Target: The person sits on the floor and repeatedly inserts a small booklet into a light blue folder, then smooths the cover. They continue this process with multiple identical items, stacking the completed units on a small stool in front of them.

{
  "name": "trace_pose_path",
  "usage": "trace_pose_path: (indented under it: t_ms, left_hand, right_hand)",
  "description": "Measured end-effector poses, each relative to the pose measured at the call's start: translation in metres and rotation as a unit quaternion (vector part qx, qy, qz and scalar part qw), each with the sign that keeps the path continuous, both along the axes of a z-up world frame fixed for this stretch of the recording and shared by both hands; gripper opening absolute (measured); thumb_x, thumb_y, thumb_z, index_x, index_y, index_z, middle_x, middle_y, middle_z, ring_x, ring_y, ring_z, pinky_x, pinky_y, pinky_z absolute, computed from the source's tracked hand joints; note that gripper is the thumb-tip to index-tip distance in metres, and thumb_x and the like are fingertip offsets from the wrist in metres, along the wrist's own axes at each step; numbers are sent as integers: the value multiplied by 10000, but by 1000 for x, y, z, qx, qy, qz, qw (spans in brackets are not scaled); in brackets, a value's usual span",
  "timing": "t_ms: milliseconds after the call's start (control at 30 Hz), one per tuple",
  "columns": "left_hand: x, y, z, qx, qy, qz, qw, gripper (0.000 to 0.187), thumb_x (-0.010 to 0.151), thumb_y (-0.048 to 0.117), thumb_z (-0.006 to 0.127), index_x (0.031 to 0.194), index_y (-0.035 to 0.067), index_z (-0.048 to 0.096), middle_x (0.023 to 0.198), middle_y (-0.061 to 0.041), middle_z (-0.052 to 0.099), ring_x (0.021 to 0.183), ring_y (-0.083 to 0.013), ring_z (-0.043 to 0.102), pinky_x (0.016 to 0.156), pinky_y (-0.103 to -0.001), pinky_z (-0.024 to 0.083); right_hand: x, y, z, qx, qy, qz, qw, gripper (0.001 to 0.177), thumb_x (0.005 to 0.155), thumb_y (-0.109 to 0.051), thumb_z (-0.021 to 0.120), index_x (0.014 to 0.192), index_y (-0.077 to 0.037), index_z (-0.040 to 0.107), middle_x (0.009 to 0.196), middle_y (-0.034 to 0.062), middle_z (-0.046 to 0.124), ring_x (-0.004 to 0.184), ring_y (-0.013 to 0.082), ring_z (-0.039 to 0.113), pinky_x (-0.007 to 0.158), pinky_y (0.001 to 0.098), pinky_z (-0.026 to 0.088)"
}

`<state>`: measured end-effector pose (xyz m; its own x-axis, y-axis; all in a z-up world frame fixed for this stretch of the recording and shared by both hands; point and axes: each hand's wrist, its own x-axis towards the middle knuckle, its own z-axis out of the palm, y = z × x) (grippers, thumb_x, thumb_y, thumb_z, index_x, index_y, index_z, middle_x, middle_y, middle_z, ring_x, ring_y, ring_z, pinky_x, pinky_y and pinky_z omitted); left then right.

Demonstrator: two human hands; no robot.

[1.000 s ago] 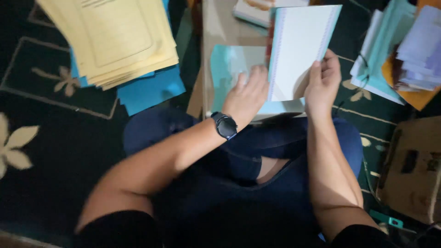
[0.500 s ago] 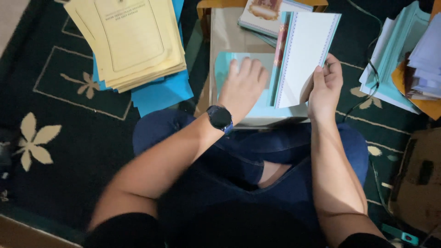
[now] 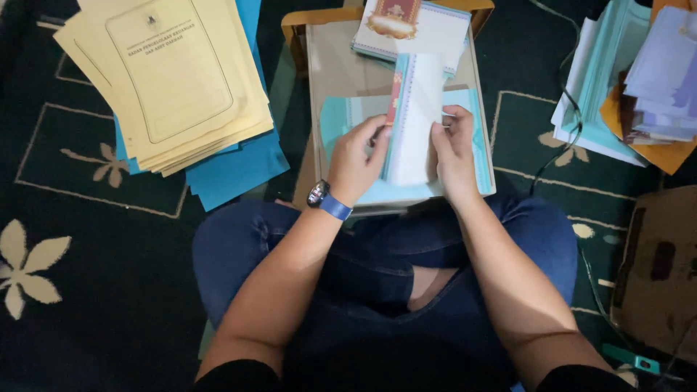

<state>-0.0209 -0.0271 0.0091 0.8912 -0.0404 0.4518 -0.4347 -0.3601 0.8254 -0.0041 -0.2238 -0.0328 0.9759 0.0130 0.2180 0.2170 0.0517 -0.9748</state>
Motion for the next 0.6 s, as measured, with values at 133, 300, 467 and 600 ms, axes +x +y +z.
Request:
trace_pose_path:
  t_ms: [133, 300, 467, 600]
  left_hand:
    - [-9, -5, 18, 130, -148, 37, 980, 147, 980, 159, 688, 1127, 161, 684, 915, -21, 743, 816, -232, 739, 671, -338, 613]
    - [-25, -9, 34, 53, -149, -24, 987, 120, 979, 114, 676, 1092, 151, 662, 848, -14, 719, 784, -251, 731, 656, -335, 617]
    - [-19, -7, 12, -130, -26, -27, 991, 183, 1010, 61, 621, 1188, 65, 666, 1022, -141, 737, 1007, -289, 706, 807, -384, 613]
    - [5, 0, -31, -283, 73, 40, 955, 325, 1084, 83, 529, 1378, -54, 541, 1268, -271, 669, 1266, -261, 577, 1058, -483, 513]
  right_hand:
    - [-11, 5, 40, -122, 53, 118, 984, 599, 1097, -313, 455, 1586, -105, 180, 1547, 375, 313, 1418, 585, 380, 1120, 684, 325]
    - [-14, -1, 48, -143, 15, 203, 969, 1384, 724, -713, 771, 1634, -10, 0, 1674, 371, 77, 1534, 579, 139, 1169, 744, 177]
    - [-13, -32, 60, -78, 110, 142, 981, 757, 834, -308, 758, 1397, -64, 313, 1295, 187, 355, 1054, 292, 339, 796, 412, 251]
    - [9, -81, 25, -54, 204, -16, 977, 90, 1036, -162, 655, 1074, -80, 644, 752, 63, 603, 239, 136, 426, 164, 264, 215]
